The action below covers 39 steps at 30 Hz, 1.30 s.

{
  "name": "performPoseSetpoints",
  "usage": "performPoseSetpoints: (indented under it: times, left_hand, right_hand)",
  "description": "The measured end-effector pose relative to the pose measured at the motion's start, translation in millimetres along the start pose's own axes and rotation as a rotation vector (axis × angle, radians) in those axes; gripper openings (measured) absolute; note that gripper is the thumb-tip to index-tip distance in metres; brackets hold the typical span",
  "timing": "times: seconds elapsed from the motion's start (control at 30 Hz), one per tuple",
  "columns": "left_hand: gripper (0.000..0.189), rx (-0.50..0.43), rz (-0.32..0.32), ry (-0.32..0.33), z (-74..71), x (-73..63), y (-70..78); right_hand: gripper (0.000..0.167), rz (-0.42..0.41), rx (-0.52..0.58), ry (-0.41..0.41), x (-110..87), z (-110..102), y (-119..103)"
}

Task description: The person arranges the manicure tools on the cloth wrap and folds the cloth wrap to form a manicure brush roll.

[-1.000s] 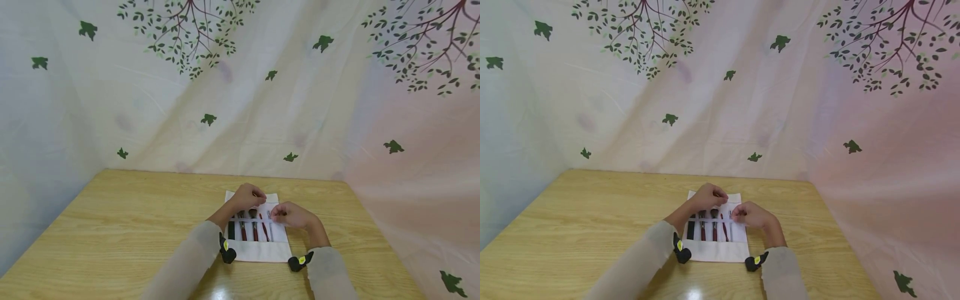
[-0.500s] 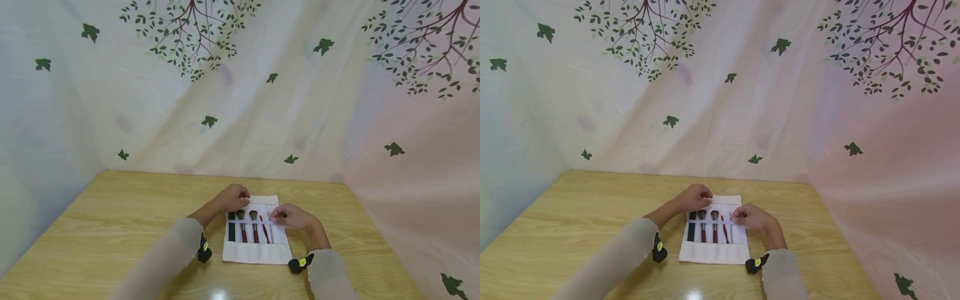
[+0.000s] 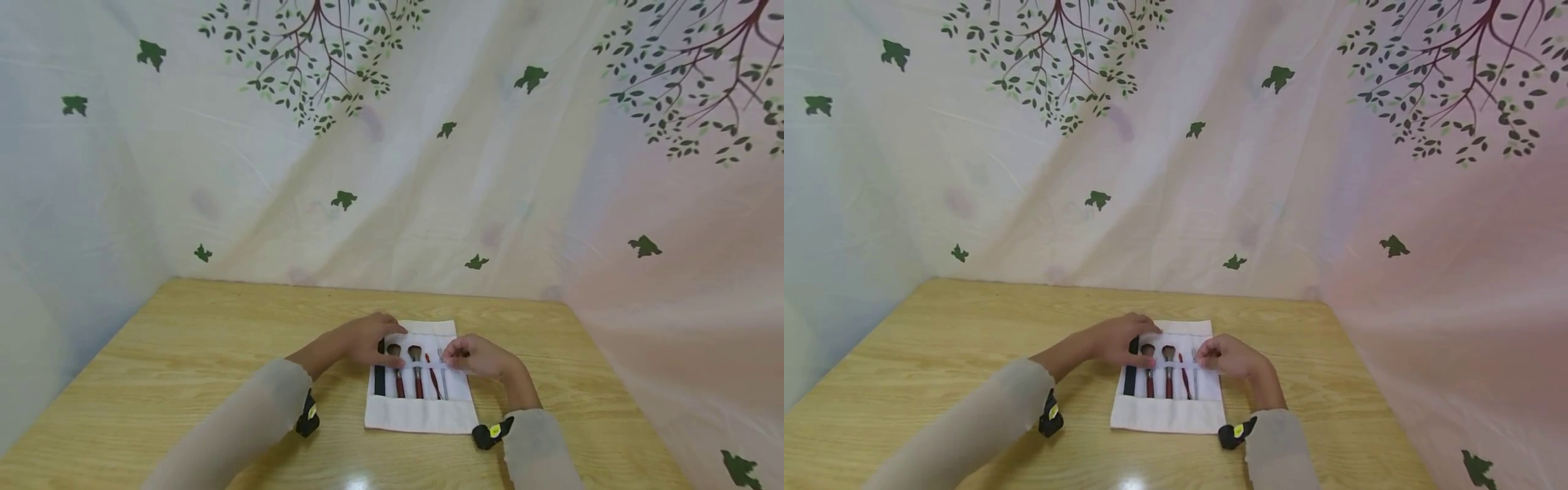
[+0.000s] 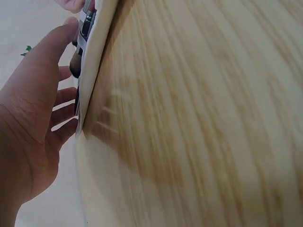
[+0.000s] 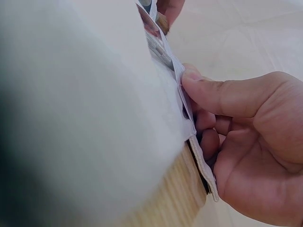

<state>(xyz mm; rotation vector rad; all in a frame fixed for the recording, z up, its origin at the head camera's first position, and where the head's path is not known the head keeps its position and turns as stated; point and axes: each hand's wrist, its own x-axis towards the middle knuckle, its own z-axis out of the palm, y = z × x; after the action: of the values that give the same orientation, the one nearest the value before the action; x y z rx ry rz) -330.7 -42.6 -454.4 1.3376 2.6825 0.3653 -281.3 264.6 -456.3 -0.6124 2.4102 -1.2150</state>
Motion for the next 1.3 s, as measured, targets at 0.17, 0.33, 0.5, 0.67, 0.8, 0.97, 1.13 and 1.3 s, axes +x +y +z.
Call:
performPoseSetpoints:
  times: [0.17, 0.33, 0.5, 0.67, 0.8, 0.97, 1.13, 1.3]
  left_hand:
    - [0.077, 0.037, -0.019, -0.016, 2.9, -6.6, -1.4]
    - [0.089, 0.044, -0.043, -0.043, 3.1, -10.3, -2.5]
    - [0.103, 0.044, -0.058, -0.064, 1.9, -12.7, -1.5]
    - [0.107, 0.051, -0.07, -0.062, 0.3, -15.8, 0.1]
    - [0.109, 0.051, -0.087, -0.051, 1.2, -19.8, -1.7]
    - [0.11, 0.071, -0.115, -0.032, 1.8, -25.0, -3.3]
    - [0.109, 0.089, -0.13, -0.01, 2.7, -29.8, -4.2]
    - [0.108, 0.093, -0.146, 0.022, 3.1, -36.3, -5.5]
  right_hand:
    - [0.007, 0.015, -0.021, 0.006, 0.8, 1.1, -1.4]
    - [0.007, 0.017, -0.04, 0.014, 2.2, 1.2, -5.7]
    - [0.011, 0.025, -0.074, 0.05, 4.8, 0.7, -16.7]
    - [0.012, -0.007, -0.178, 0.056, 9.0, 1.5, -30.6]
    - [0.013, -0.035, -0.306, 0.023, 12.8, 7.7, -40.1]
    - [0.023, -0.074, -0.417, -0.001, 15.3, 21.2, -45.7]
    - [0.037, -0.017, -0.571, 0.046, 14.3, 34.5, -53.2]
    - [0.049, 0.036, -0.747, 0.053, 10.0, 46.9, -61.9]
